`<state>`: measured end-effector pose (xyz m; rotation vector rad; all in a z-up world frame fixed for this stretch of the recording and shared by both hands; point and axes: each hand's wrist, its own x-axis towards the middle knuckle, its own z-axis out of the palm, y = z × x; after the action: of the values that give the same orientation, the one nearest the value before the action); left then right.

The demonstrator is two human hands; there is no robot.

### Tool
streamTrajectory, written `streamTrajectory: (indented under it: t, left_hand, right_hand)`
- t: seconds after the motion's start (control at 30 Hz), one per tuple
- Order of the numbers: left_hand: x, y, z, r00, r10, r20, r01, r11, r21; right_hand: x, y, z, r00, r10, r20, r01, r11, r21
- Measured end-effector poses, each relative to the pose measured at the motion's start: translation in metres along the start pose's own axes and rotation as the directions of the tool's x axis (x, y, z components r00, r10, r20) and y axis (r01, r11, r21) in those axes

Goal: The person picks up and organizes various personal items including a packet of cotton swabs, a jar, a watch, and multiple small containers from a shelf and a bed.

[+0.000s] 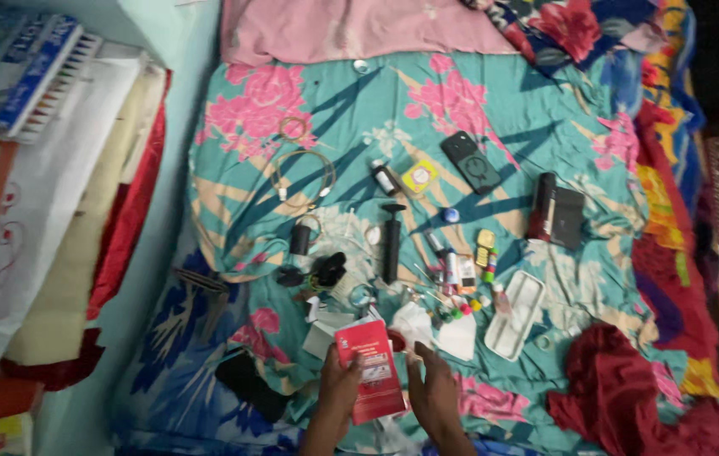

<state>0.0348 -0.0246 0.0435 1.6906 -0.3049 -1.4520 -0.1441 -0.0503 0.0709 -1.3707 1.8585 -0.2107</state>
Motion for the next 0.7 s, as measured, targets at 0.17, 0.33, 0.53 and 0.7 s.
streamTrajectory:
  t: [0.17, 0.33, 0.53, 0.7]
  left_hand:
    - [0.027, -0.032, -0.067, 0.969, 0.100, -0.227, -0.117, 0.991, -0.062]
    - [0.046, -0.045, -0.139, 0.963, 0.008, -0.269, -0.106, 0.930, -0.351]
    - [0.062, -0.038, -0.177, 0.976, 0.089, -0.199, -0.145, 0.947, -0.287]
    - [0.036, 0.011, -0.151, 1.000, 0.015, -0.006, -0.017, 0.883, -0.469]
  right_hand:
    - [0.015, -0.068, 0.044, 0.961, -0.275, 0.017, 0.262, 0.932, 0.252]
    - [0.030, -0.140, 0.072, 0.903, -0.289, 0.320, 0.379, 0.885, -0.270]
    - [0.054, -0.122, 0.123, 0.963, -0.136, 0.233, 0.220, 0.895, -0.388]
    - [0.055, -0.090, 0.132, 0.951, -0.236, 0.202, 0.193, 0.958, 0.210]
